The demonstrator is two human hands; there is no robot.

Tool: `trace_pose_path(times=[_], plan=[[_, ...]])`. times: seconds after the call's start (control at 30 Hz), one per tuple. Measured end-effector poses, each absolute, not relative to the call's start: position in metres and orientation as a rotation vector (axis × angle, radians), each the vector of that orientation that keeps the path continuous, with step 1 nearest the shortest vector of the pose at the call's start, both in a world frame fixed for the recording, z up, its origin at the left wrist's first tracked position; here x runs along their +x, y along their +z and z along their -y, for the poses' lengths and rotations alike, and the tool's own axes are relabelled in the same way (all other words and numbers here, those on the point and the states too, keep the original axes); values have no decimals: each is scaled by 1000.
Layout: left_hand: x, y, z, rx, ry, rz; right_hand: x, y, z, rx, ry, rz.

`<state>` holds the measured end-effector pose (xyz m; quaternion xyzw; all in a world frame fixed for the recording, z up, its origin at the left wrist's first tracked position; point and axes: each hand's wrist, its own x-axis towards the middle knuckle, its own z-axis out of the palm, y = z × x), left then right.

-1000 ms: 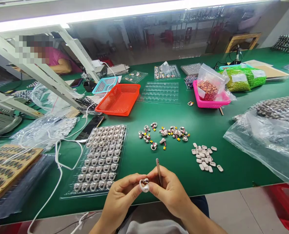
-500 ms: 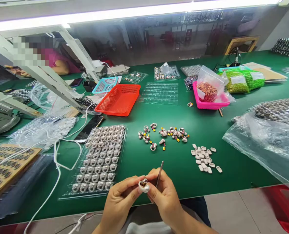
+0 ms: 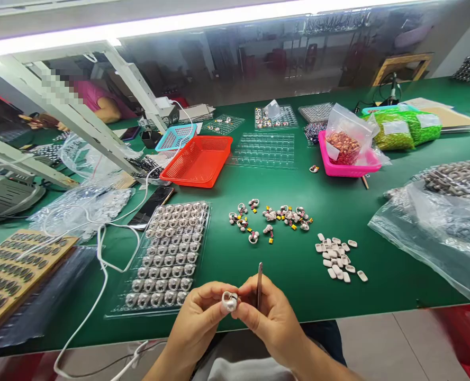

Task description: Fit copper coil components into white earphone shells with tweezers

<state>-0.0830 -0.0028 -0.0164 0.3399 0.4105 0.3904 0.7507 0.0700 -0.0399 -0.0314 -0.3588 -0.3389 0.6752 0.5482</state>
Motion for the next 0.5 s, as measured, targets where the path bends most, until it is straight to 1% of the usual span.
trace_pose_path(times=[0.07, 0.23, 0.37, 0.5], plan=[[-83, -16, 2, 755, 862, -932, 80, -27, 41, -899, 1570, 918], [-85, -14, 6, 909, 825, -1088, 121, -25, 45, -1165, 1351, 1066], [-87, -17, 7, 1075, 912, -1278, 163, -17, 54, -1397, 1156, 1110], [-78, -22, 0, 1094, 796, -1174, 192, -7, 68, -1651, 877, 1012]])
